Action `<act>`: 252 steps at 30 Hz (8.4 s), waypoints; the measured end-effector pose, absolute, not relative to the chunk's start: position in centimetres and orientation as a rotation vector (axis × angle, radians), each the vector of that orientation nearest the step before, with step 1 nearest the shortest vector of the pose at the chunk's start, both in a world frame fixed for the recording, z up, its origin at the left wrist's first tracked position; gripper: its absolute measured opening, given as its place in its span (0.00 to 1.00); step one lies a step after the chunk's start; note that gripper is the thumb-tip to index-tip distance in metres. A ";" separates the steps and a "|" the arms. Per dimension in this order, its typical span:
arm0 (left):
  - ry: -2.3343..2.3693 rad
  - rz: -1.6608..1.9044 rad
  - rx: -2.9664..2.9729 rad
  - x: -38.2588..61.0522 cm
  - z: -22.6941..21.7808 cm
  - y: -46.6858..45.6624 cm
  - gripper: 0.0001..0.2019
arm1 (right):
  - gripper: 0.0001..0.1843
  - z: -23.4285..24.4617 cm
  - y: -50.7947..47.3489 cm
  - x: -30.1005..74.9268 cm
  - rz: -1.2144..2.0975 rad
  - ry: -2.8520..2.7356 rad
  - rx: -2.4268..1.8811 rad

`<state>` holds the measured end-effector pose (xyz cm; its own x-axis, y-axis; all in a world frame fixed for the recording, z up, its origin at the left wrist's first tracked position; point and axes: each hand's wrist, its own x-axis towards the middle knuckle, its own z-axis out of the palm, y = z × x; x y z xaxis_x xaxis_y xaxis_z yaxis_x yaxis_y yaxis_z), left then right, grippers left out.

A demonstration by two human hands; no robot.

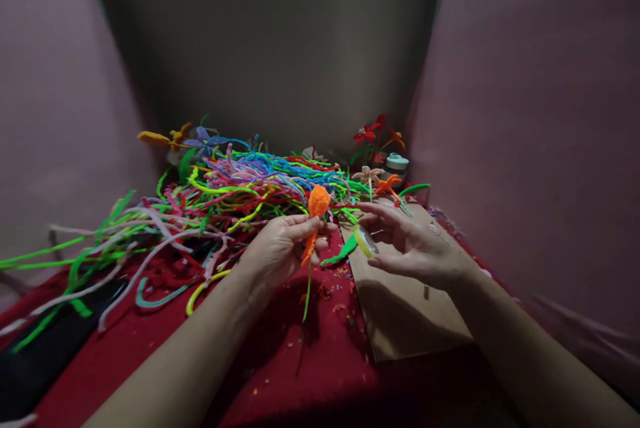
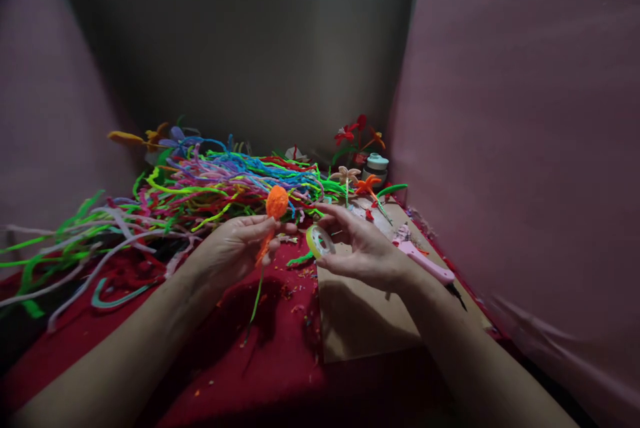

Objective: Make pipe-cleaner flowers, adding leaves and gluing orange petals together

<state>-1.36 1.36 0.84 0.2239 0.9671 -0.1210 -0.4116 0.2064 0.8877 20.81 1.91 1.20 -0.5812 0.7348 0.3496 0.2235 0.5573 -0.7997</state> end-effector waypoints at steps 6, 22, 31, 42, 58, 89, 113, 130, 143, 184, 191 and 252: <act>0.738 1.278 0.828 -2.0 0.8 1.7 0.05 | 0.38 1.7 3.2 18.0 0.593 -2.224 -0.674; 0.624 1.300 0.770 -2.1 0.6 2.0 0.04 | 0.40 -0.5 4.1 16.2 0.653 -2.184 -0.562; 0.610 1.364 0.837 -2.4 1.0 1.8 0.02 | 0.40 -0.5 3.8 16.8 0.748 -2.165 -0.662; 0.866 1.214 0.800 -2.8 0.6 2.4 0.05 | 0.43 -1.1 3.5 17.2 0.153 -2.306 -0.693; 0.779 1.334 0.769 -1.5 1.5 1.3 0.04 | 0.18 0.1 3.6 17.6 0.847 -2.256 -0.852; 0.841 1.190 0.989 0.2 -0.4 1.0 0.05 | 0.04 0.0 3.6 16.6 1.303 -1.583 -0.696; 0.992 1.330 1.164 1.2 0.0 0.2 0.04 | 0.10 -1.9 2.5 14.7 1.410 -1.297 -0.778; 0.804 1.292 1.091 1.6 -0.5 0.1 0.04 | 0.05 -2.1 2.0 14.0 1.427 -1.155 -0.586; 0.705 1.125 0.765 0.6 -0.1 0.3 0.08 | 0.07 -1.9 2.0 14.7 1.197 -1.411 -0.633; 1.502 1.473 2.504 2.0 -1.1 -0.8 0.08 | 0.05 -2.6 1.8 13.7 1.523 -1.010 -0.577; 1.357 1.639 2.285 1.4 -0.4 -1.4 0.06 | 0.05 -1.8 1.5 14.0 1.501 -1.090 -0.477; 1.046 1.370 1.116 1.8 0.7 -0.9 0.07 | 0.07 -1.9 2.1 13.5 1.820 -0.866 -0.389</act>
